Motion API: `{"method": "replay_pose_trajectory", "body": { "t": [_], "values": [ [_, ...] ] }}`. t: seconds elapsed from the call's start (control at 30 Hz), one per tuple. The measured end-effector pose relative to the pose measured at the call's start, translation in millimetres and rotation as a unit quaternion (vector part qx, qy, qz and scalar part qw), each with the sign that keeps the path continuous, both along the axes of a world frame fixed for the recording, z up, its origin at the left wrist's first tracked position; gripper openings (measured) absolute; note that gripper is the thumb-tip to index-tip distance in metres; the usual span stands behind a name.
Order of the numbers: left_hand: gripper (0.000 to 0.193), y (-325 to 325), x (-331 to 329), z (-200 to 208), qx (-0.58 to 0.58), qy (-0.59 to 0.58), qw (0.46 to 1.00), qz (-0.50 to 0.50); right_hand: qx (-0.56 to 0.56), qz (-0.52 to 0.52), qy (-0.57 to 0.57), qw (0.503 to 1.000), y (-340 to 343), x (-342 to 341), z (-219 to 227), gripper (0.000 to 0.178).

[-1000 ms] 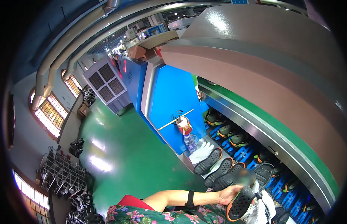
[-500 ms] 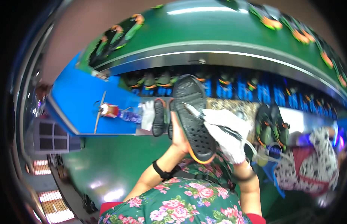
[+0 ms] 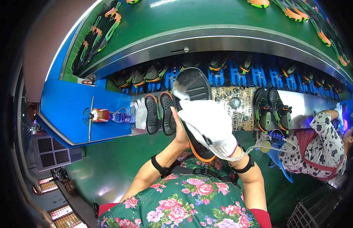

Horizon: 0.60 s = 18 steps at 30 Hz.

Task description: Applying adhesive or liquid to shoe soles using a brush on an assembly line.

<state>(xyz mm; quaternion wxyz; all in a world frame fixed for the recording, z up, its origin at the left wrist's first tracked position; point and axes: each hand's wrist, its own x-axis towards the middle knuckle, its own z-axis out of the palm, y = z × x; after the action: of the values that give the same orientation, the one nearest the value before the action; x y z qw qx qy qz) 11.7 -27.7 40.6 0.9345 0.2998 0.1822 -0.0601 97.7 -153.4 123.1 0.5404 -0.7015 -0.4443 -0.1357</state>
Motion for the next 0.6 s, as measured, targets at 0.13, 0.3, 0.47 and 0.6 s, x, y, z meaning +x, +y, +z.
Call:
{"method": "replay_pose_trajectory", "body": {
  "t": [0.13, 0.3, 0.47, 0.6],
  "values": [
    [0.106, 6, 3, -11, -0.03, -0.024, 0.999, 0.028, 0.034, -0.03, 0.047, 0.998, -1, 4, -5, 0.025],
    [0.103, 9, 7, -37, -0.303, -0.22, 0.927, -0.002, 0.018, 0.005, 0.008, 1.0, -2, -5, -8, 0.027],
    [0.114, 21, 3, -40, 0.148, -0.069, 0.986, -0.016, 0.032, 0.058, 0.034, 0.997, -12, -14, -12, 0.028],
    [0.088, 4, 5, -21, -0.13, -0.098, 0.986, 0.029, 0.043, 0.055, 0.056, 0.996, -16, -9, -16, 0.03]
  ]
}}
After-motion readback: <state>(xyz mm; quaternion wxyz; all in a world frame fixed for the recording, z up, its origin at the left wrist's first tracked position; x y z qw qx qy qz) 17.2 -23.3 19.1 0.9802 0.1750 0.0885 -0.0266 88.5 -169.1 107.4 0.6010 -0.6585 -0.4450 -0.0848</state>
